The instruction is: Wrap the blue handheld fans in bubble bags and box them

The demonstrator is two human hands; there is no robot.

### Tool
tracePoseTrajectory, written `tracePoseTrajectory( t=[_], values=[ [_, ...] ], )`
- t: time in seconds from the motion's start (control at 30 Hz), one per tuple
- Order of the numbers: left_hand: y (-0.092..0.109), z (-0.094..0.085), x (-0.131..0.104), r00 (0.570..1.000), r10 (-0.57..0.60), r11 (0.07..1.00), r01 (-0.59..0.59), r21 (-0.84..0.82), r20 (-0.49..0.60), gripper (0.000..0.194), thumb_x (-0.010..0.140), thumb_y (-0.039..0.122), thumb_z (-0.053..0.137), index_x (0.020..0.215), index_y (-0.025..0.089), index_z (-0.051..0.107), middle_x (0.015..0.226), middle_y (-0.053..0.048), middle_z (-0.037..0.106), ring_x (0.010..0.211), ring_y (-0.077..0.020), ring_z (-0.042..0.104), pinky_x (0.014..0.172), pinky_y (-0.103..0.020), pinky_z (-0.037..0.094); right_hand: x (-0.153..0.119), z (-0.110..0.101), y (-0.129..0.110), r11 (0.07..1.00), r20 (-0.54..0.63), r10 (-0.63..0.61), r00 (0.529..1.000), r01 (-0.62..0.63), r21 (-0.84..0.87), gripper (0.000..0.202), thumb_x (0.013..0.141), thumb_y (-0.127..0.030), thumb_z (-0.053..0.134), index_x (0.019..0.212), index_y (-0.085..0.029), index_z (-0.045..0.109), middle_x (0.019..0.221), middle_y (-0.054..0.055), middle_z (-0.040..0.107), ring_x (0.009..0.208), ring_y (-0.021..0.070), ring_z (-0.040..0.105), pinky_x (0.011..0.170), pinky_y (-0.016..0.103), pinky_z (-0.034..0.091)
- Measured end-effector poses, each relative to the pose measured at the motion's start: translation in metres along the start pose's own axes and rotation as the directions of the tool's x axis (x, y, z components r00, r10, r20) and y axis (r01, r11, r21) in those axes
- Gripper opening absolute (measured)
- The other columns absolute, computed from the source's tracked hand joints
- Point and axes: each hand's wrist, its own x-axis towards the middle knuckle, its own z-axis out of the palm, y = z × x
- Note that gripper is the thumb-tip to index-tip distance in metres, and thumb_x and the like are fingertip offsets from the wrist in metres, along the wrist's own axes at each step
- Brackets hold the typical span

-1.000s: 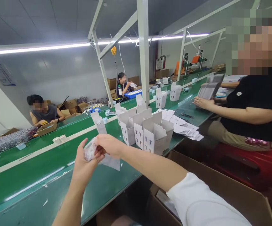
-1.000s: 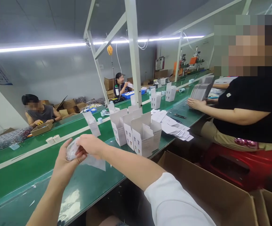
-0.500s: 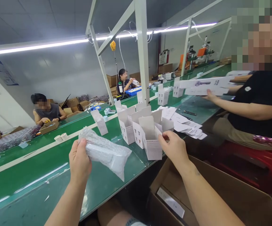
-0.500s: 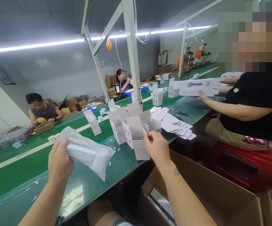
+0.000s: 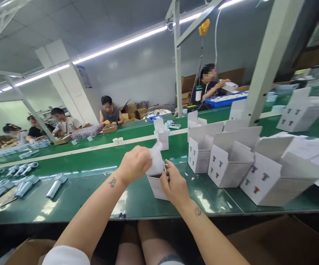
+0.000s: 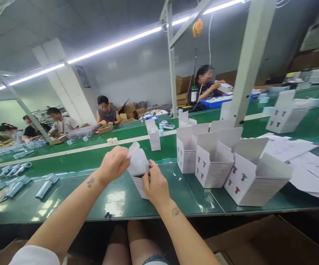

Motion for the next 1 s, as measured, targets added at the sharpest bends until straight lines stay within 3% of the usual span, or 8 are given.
tracePoseTrajectory(
  t=[0.17,0.33,0.57,0.67,0.73,0.83,0.93,1.0],
  values=[
    [-0.002,0.013,0.016,0.909,-0.063,0.998,0.061,0.016,0.412,0.025,0.097,0.031,0.035,0.090,0.018,0.055,0.086,-0.007,0.065,0.081,-0.0172,0.060,0.065,-0.026,0.044,0.013,-0.016,0.008,0.900,0.413,0.159,0.897,-0.303,0.312,0.050,0.085,-0.033,0.051,0.132,-0.025,0.034,0.125,0.012,0.057,0.097,0.0236,0.064,0.062,0.032,0.054],
    [0.011,0.043,0.006,0.754,-0.084,0.995,0.099,0.015,0.652,0.029,0.095,0.040,0.044,0.091,0.016,0.060,0.096,-0.008,0.067,0.090,-0.0200,0.059,0.075,-0.031,0.044,0.018,-0.030,0.028,0.890,0.637,0.139,0.758,-0.378,0.255,0.086,0.072,-0.035,0.070,0.141,-0.028,0.019,0.136,0.013,0.043,0.119,0.0290,0.051,0.078,0.038,0.055],
    [0.043,0.034,-0.045,0.844,-0.133,0.984,0.173,-0.029,0.520,0.054,0.084,0.067,0.046,0.108,0.021,0.062,0.112,-0.012,0.067,0.127,-0.0380,0.040,0.104,-0.057,0.025,0.030,-0.037,0.029,0.811,0.733,0.117,0.670,-0.490,0.319,0.091,0.071,-0.029,0.072,0.144,-0.027,0.018,0.130,0.012,0.049,0.110,0.0259,0.057,0.071,0.033,0.058],
    [0.042,0.009,-0.069,0.907,-0.253,0.961,0.275,-0.021,0.336,0.043,0.087,0.056,0.054,0.114,0.023,0.061,0.125,-0.012,0.063,0.132,-0.0346,0.038,0.109,-0.056,0.022,0.061,-0.029,0.028,0.821,0.765,0.067,0.641,-0.471,0.322,0.076,0.069,-0.027,0.074,0.135,-0.024,0.036,0.126,0.011,0.054,0.106,0.0260,0.060,0.072,0.034,0.058],
    [0.031,-0.011,-0.098,0.880,-0.434,0.895,0.446,-0.020,0.191,0.030,0.089,0.042,0.057,0.111,0.023,0.063,0.122,-0.012,0.064,0.125,-0.0299,0.047,0.106,-0.050,0.032,0.091,-0.009,0.035,0.844,0.743,0.048,0.668,-0.425,0.327,0.078,0.065,-0.030,0.078,0.132,-0.022,0.039,0.123,0.012,0.057,0.104,0.0269,0.061,0.073,0.035,0.058],
    [-0.003,-0.042,-0.165,0.613,-0.777,0.609,0.789,-0.076,0.145,0.018,0.086,0.035,0.058,0.092,0.021,0.069,0.100,-0.008,0.071,0.100,-0.0231,0.063,0.090,-0.037,0.047,0.139,0.045,0.049,0.871,0.678,0.030,0.734,-0.351,0.342,0.088,0.056,-0.035,0.085,0.130,-0.019,0.040,0.122,0.013,0.058,0.108,0.0290,0.060,0.079,0.036,0.057],
    [-0.050,-0.077,-0.249,0.094,-0.995,0.094,0.995,-0.030,0.024,0.028,0.081,0.044,0.057,0.072,0.019,0.066,0.075,-0.004,0.068,0.075,-0.0195,0.063,0.072,-0.030,0.048,0.178,0.115,0.061,0.883,0.637,0.065,0.768,-0.342,0.322,0.092,0.052,-0.032,0.087,0.131,-0.017,0.042,0.125,0.017,0.058,0.110,0.0305,0.059,0.081,0.034,0.054],
    [-0.082,-0.106,-0.300,-0.157,-0.967,-0.166,0.986,0.029,-0.201,0.031,0.081,0.045,0.054,0.069,0.018,0.062,0.069,-0.003,0.065,0.073,-0.0201,0.061,0.072,-0.030,0.047,0.194,0.159,0.073,0.882,0.569,0.102,0.816,-0.338,0.327,0.084,0.050,-0.028,0.088,0.124,-0.015,0.051,0.116,0.019,0.064,0.101,0.0299,0.064,0.075,0.033,0.053]
  ],
)
